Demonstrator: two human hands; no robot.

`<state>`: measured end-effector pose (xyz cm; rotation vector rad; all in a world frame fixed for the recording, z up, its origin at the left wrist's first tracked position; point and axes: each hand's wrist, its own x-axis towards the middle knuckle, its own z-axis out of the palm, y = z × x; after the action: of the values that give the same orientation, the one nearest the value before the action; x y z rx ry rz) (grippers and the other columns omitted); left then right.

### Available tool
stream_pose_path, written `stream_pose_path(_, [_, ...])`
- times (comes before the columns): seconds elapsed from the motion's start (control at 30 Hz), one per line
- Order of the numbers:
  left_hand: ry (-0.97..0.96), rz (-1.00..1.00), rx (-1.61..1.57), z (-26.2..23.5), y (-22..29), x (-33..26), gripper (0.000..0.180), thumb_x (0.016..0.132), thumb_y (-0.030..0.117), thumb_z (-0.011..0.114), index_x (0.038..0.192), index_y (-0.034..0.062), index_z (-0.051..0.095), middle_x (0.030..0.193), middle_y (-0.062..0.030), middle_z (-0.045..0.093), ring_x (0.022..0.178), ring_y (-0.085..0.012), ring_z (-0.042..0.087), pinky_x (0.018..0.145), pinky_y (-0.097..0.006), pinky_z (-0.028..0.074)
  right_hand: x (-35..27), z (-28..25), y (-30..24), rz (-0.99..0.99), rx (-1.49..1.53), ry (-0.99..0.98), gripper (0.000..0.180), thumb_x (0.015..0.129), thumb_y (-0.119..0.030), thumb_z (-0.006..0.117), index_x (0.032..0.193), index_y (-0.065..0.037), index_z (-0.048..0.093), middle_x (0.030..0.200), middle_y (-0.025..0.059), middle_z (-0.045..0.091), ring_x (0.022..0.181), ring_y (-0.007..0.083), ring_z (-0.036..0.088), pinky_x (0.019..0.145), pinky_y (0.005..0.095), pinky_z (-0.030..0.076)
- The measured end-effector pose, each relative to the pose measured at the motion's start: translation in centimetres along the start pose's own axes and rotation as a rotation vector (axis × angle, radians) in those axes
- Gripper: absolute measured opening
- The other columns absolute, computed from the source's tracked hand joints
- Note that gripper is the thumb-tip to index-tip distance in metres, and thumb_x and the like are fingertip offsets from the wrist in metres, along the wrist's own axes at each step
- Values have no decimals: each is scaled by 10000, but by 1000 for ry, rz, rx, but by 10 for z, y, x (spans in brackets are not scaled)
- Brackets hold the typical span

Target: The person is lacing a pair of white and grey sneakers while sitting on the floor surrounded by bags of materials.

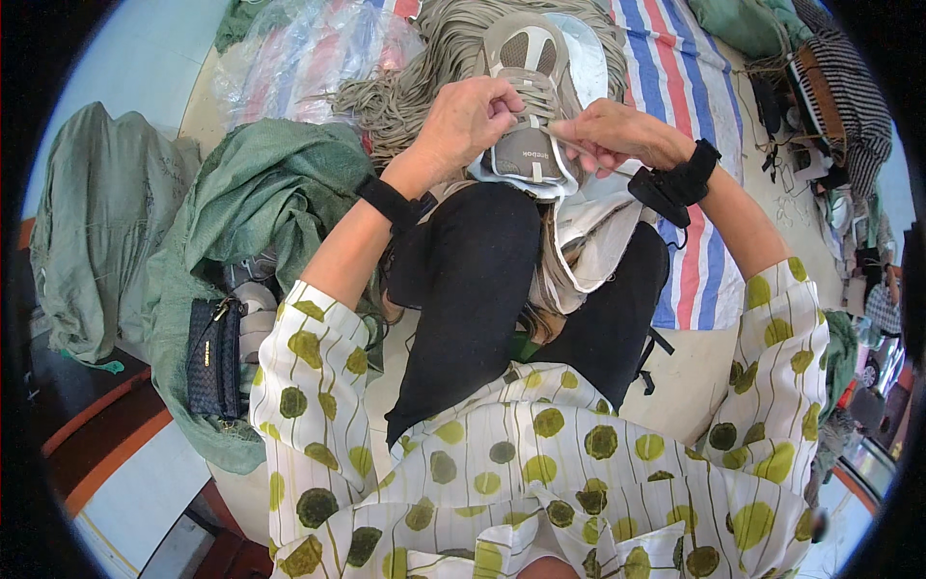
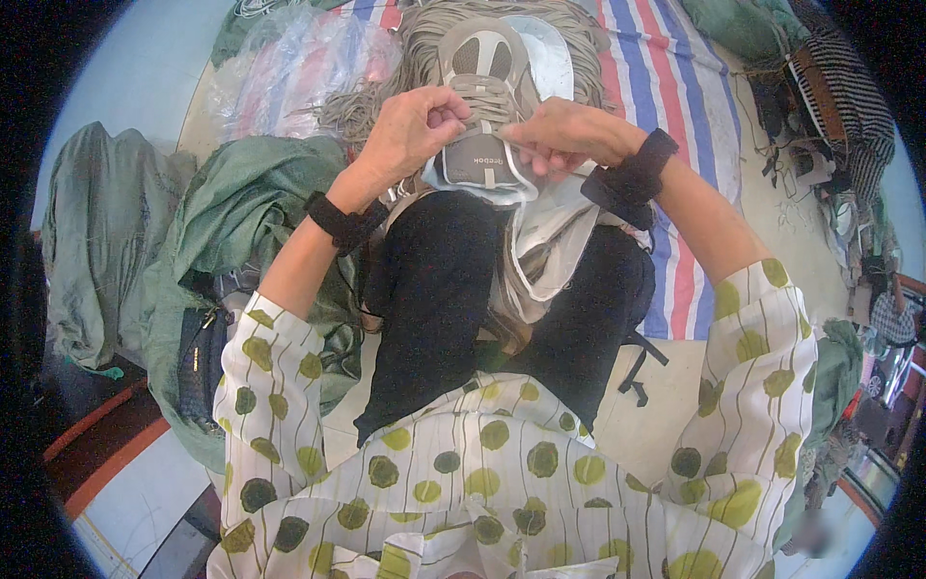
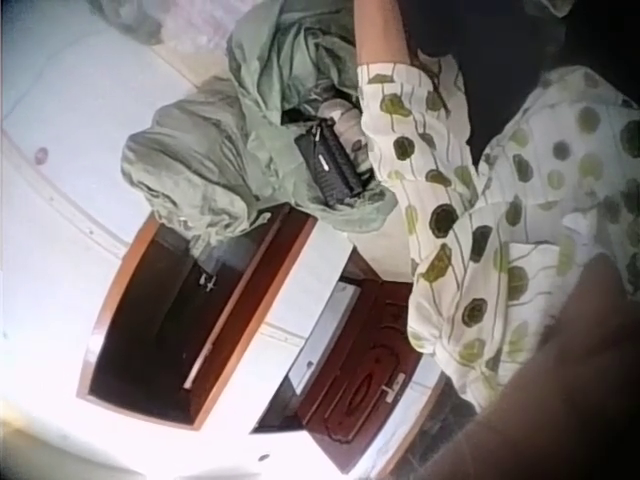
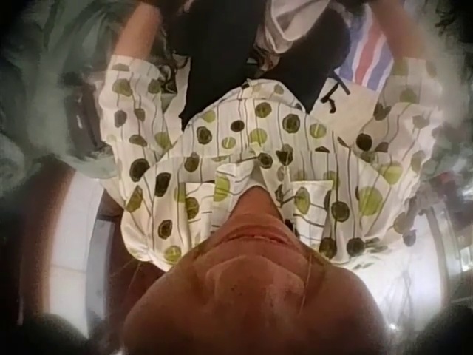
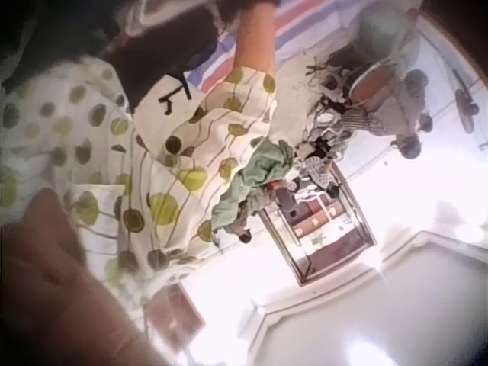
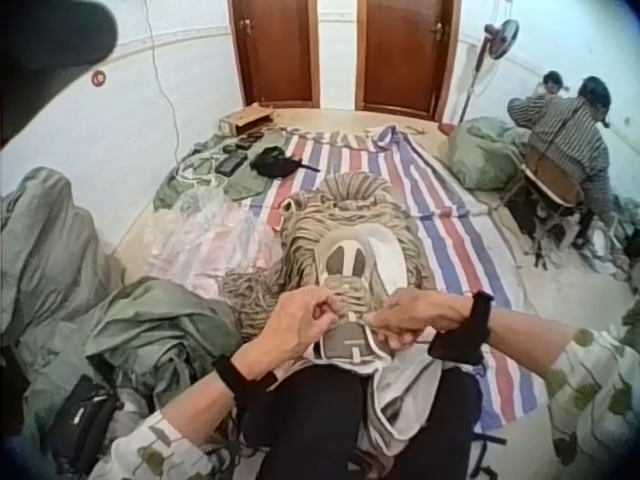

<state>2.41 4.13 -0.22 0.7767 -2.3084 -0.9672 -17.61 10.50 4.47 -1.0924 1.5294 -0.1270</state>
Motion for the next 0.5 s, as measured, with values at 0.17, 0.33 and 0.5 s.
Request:
stream_pose_path(0.17, [203, 133, 169, 12, -12, 4, 100, 703, 64, 566, 801, 50, 579, 733, -86, 554, 613, -223, 538, 579, -316, 446, 0, 3, 7, -339, -327, 102, 242, 824, -269, 542, 817, -48, 640, 523, 18, 525, 450, 90, 492, 445, 247, 423])
stream_pose_path(0.33, [45, 380, 488, 21, -7, 1, 131, 710, 64, 591, 831, 111, 575, 819, -60, 520, 676, -274, 547, 585, -369, 452, -16, -19, 18, -498, -1181, 848, 209, 673, -91, 580, 872, -104, 643, 613, 116, 594, 591, 253, 608, 505, 349, 455])
stream_pose_path(0.5, [187, 147, 176, 14, 6, -26, 89, 727, 97, 611, 806, 89, 569, 777, -76, 493, 676, -264, 548, 586, -358, 451, -26, 9, 22, -496, -1445, 735, 220, 778, -95, 495, 985, -95, 569, 608, 91, 556, 532, 245, 564, 462, 349, 414])
